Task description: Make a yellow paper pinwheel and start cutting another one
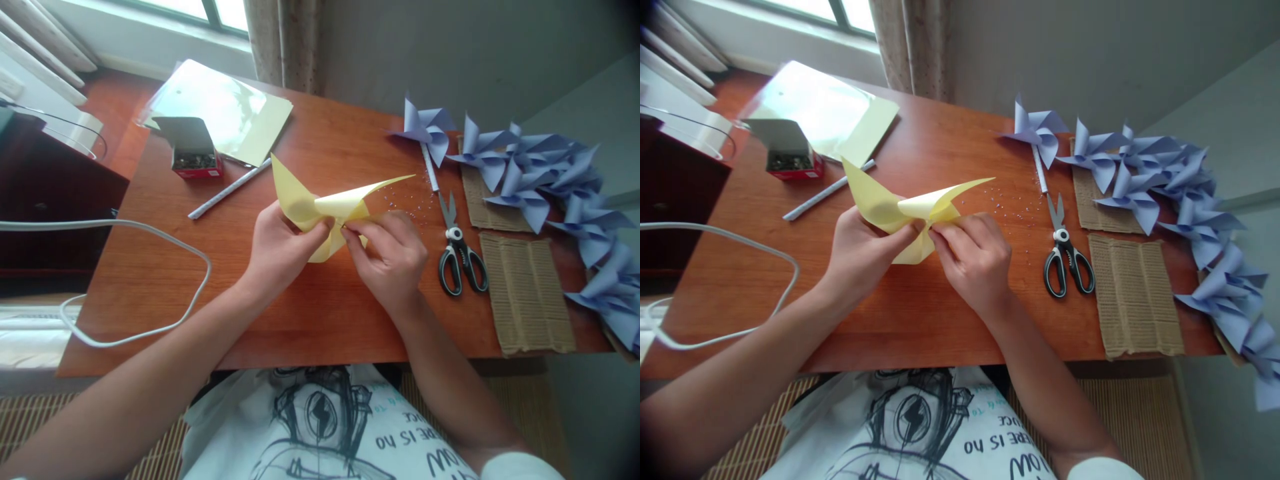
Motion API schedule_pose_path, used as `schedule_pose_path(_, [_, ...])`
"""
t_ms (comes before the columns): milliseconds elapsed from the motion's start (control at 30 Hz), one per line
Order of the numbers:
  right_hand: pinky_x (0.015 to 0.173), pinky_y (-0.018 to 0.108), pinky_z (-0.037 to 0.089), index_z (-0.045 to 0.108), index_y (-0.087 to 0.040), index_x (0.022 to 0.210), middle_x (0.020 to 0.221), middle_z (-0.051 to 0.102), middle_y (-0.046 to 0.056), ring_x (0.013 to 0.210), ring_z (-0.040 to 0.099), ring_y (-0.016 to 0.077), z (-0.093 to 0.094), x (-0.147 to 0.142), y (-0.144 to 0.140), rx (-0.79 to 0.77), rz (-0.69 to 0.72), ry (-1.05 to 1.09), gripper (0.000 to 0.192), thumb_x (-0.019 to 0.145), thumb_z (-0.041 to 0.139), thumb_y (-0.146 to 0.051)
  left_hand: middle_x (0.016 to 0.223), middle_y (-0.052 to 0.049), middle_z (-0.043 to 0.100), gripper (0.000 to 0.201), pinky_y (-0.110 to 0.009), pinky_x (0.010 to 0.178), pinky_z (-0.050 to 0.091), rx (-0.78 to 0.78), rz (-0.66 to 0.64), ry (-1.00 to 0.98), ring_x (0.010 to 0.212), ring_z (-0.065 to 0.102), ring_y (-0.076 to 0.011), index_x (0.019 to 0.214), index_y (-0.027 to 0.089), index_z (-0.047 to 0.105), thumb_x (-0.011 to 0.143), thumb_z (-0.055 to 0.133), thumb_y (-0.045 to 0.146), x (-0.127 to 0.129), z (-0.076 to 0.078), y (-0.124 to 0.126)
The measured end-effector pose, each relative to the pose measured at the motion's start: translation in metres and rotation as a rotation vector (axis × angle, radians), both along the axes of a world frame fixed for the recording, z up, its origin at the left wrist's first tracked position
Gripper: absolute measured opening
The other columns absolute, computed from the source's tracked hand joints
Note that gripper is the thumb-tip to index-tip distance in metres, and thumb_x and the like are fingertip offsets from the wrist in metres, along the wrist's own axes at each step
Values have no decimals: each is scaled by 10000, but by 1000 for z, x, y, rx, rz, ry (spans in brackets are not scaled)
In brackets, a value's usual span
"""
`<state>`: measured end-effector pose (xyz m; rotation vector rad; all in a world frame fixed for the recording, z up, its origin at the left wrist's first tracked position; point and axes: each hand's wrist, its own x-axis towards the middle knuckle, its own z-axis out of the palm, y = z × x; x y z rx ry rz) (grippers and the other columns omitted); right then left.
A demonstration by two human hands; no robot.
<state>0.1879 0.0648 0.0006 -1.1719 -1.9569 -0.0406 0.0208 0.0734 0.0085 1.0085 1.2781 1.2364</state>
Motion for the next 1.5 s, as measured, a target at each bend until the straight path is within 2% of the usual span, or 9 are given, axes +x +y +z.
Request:
schedule_pose_path(433, [777,349,548,757,-226,912,854,740,59,806,645,213,-3,1,1,-3,-21,-7,70,914,689,-210,945,-57,775,279,-278,765,549,19,-26,24,896,699,-234,903,144,749,639,838,149,1,0,-1])
schedule_pose_path(800, [754,320,550,758,-201,889,806,734,51,782,642,202,-3,0,2,41,-25,-24,50,902,715,-221,926,-73,778,260,-262,743,559,142,-39,99,859,715,-212,919,121,741,696,829,222,4,-4,-2])
schedule_pose_path(1267, [752,334,528,763,-199,880,817,738,61,784,647,207,-4,-1,2,-21,-45,-1,100,925,675,-213,937,-95,776,323,-280,736,555,40,-108,44,845,700,-227,942,113,764,687,855,290,0,-7,0])
schedule_pose_path(1400, [749,343,532,760,-187,890,828,741,69,787,643,211,-3,-2,1,-16,-14,10,84,916,682,-197,930,-87,773,323,-270,734,551,24,-94,52,845,698,-222,929,116,765,664,873,265,0,-7,0])
schedule_pose_path(1500, [740,336,531,752,-196,894,833,740,58,773,637,195,3,1,0,-49,23,106,64,901,691,-180,949,-84,777,324,-265,734,553,-4,-76,-18,849,703,-219,933,121,762,658,882,243,-1,-8,0])
